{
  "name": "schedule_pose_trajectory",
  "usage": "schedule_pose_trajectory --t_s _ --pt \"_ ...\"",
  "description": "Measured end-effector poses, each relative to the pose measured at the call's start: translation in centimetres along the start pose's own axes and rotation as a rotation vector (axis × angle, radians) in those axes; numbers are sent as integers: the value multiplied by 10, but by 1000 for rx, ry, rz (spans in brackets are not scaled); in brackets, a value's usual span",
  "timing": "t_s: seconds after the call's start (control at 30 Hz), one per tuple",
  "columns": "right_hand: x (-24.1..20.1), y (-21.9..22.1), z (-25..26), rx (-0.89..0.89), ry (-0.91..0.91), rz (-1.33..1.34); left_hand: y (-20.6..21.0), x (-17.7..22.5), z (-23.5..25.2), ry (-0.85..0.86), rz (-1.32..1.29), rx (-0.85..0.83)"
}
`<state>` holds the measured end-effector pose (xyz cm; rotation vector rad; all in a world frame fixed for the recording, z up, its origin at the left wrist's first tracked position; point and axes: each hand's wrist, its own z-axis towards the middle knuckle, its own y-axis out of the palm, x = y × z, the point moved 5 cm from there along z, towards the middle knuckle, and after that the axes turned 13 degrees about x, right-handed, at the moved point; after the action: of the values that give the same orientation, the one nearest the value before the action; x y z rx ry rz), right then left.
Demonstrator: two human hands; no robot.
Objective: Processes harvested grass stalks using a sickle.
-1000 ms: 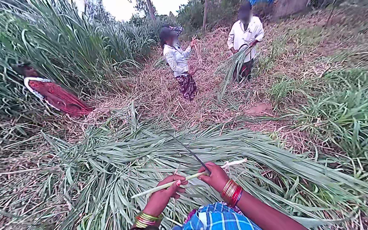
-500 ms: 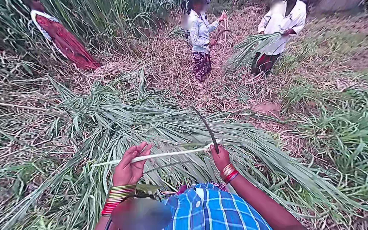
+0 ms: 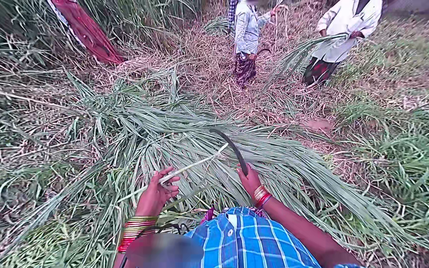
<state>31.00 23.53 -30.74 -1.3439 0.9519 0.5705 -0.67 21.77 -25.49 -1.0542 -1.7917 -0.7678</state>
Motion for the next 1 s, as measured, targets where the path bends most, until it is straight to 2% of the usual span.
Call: schedule_pose_trajectory --t_s 0.1,0.17,0.27,0.33,0.4,0.5,0.63,0.7,0.83,0.87,1.0 --pt "-3 16 -9 -70 25 2 0 -14 -5 -12 -60 -110" --pt "-7 28 -17 -171 67 25 -2 -20 -12 33 -52 -251" --pt "-15 39 -28 -311 97 57 -3 -18 -21 112 -111 -472" --pt "-20 39 -32 -359 89 83 -4 -10 -23 152 -110 -551" --pt "-25 35 -33 -360 108 130 -7 -2 -19 150 -25 -492" --pt "-30 28 -32 -246 178 261 -12 -1 -4 136 337 -274" --pt "-36 13 -27 -52 214 381 -12 -29 11 134 644 -168" --pt "-34 6 -25 22 197 372 -12 -47 14 153 776 -199" --pt "-35 -6 -28 102 165 351 2 -60 -3 10 858 -539" --pt "-37 -8 -31 116 158 363 6 -56 -9 52 873 -543" --pt "-44 -13 -27 197 71 340 10 -17 -18 454 935 -339"
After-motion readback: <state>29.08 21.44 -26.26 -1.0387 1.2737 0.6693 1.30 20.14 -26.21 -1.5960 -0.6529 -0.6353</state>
